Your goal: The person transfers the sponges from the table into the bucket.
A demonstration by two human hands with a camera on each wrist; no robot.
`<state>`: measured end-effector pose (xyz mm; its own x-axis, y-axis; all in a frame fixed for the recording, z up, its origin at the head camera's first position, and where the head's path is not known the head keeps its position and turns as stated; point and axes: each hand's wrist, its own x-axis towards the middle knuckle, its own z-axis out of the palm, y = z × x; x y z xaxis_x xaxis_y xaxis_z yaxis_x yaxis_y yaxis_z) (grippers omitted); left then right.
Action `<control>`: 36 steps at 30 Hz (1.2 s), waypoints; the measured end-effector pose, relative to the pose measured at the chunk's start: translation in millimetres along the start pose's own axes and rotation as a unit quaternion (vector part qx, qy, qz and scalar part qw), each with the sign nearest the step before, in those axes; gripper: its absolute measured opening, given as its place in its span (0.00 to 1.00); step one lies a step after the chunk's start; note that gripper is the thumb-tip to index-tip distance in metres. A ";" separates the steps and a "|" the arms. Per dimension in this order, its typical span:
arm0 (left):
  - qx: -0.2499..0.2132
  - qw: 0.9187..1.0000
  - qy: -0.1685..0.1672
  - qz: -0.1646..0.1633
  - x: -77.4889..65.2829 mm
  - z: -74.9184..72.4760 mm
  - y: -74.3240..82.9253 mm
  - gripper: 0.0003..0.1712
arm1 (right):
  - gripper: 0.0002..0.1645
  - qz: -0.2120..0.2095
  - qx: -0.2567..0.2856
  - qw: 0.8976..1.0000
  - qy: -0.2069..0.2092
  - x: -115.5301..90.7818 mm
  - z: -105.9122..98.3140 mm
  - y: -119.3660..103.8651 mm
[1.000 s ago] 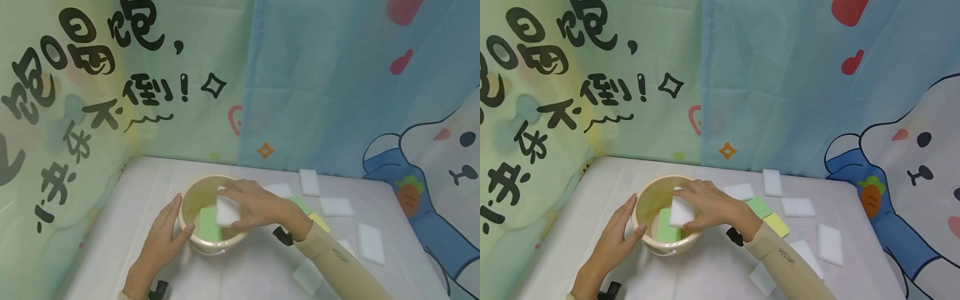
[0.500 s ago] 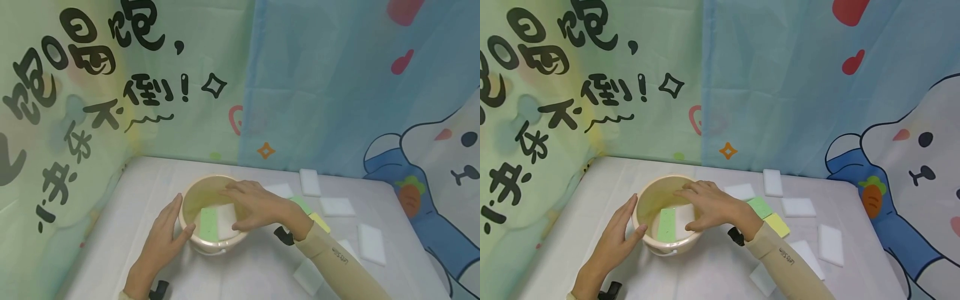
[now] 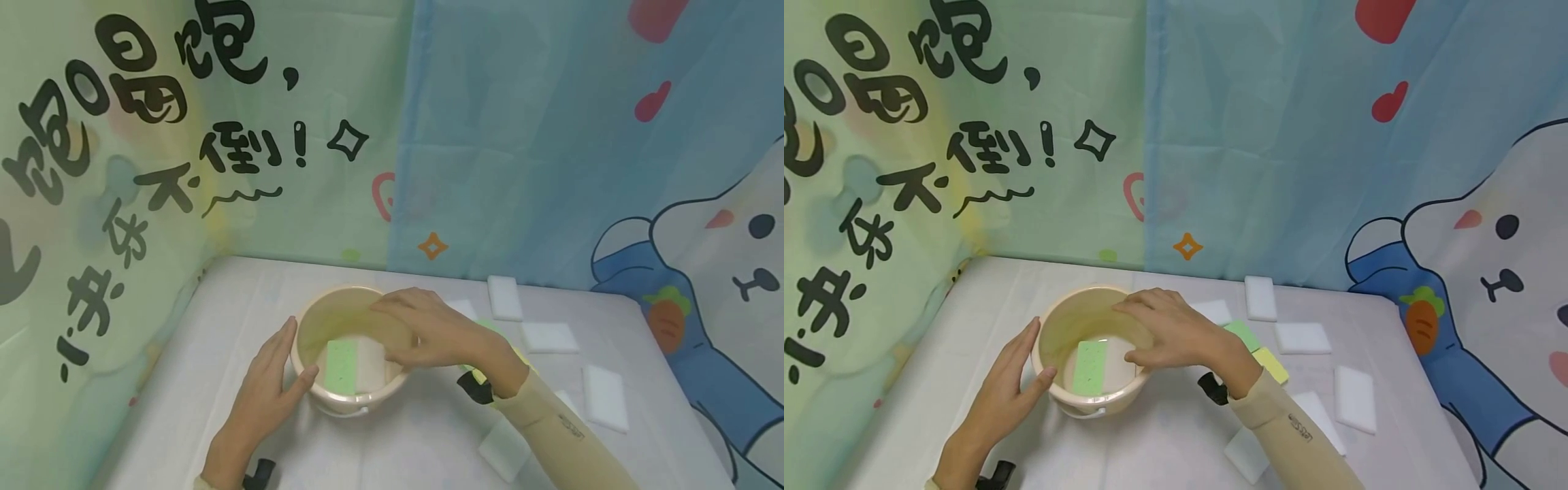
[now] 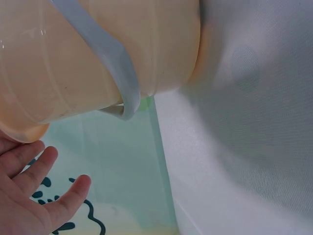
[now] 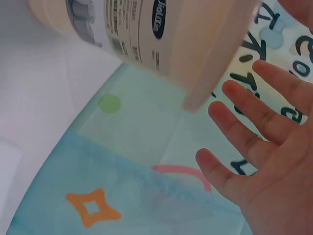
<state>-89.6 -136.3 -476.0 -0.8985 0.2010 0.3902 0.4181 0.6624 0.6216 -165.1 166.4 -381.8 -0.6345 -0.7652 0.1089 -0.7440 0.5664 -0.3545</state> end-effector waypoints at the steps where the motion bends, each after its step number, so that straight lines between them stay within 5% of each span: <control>1: -0.001 1.000 0.000 0.000 0.0 -0.1 0.2 0.46 | 0.39 -0.001 0.002 1.000 0.010 -2.9 -1.4 0.5; 13: -0.002 1.000 0.001 0.004 -0.2 0.8 0.1 0.46 | 0.37 0.023 -0.006 0.998 0.055 -45.2 -12.5 10.2; 36: -0.002 1.000 -0.002 0.009 0.8 -0.5 1.5 0.46 | 0.37 0.148 -0.012 0.985 0.092 -119.7 5.8 30.8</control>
<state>-89.6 -135.5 -474.4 -0.8909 0.2160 0.3996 0.4357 0.6551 0.6172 -110.9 273.6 -411.2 -0.8503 -0.4978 0.1706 -0.5233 0.7653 -0.3748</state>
